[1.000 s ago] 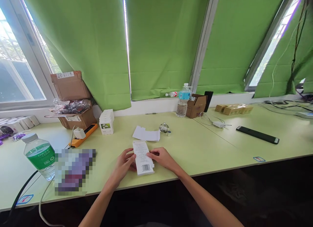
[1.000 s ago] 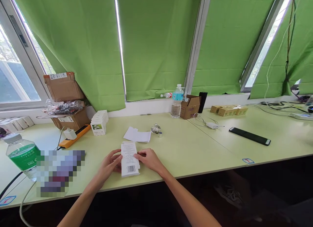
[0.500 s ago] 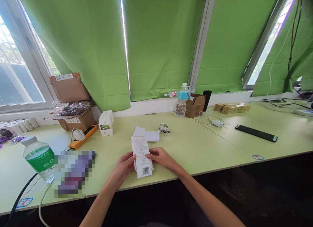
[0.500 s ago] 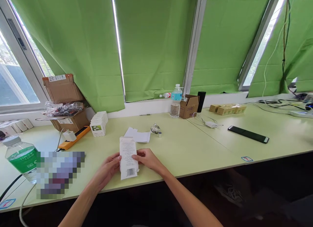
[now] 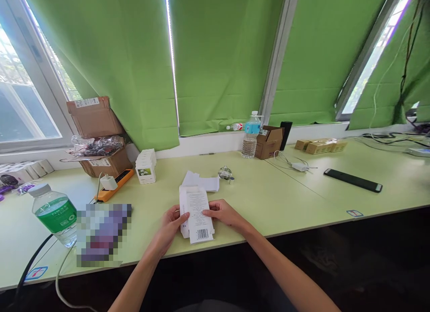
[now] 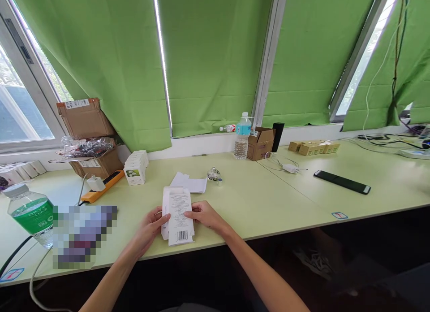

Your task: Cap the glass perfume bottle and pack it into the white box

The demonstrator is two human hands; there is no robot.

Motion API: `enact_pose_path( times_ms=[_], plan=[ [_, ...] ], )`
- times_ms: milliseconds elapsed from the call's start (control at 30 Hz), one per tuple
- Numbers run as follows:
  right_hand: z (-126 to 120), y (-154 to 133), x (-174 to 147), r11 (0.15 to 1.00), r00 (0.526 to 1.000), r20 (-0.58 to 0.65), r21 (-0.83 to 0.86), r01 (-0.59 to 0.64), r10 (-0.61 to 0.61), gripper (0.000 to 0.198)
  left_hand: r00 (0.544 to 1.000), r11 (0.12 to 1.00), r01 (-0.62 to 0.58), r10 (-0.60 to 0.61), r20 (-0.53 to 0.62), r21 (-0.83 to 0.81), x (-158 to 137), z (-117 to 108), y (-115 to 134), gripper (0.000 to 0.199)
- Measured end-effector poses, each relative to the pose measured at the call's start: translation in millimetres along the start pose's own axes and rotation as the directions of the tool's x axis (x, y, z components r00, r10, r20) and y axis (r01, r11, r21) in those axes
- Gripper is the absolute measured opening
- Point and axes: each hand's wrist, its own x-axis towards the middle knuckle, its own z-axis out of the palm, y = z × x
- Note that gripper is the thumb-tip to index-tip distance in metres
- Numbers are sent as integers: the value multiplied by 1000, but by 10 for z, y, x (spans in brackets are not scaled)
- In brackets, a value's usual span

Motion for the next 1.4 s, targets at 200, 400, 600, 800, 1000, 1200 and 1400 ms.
enact_pose_path(
  times_ms=[200,400,600,800,1000,1200,1400],
  plan=[
    [7,-11,-7,999,1000,-16,-44,12,-13,50,1000,1000,4,-4,-25,1,4,6,0,47],
    [24,-8,-15,999,999,3,-28,42,-42,50,998,997,46,-43,42,-67,-25,9,59,46],
    [33,18,-15,998,998,15,2,66,-66,47,1000,999,19,-20,-15,-46,-92,94,92,46],
    [49,5,-7,999,999,0,10,33,-33,50,1000,1000,15,-15,-22,-17,-120,148,131,46],
    [134,-59,-52,995,995,0,-6,102,-102,51,1000,999,4,-4,13,-32,-142,163,143,51],
    [183,-15,-32,993,993,-31,-41,109,-110,56,1000,999,-16,17,9,-47,-153,177,139,51],
    [214,-38,-54,984,988,-6,-91,151,-153,57,999,1000,23,-23,30,-4,-167,140,117,53]
  ],
)
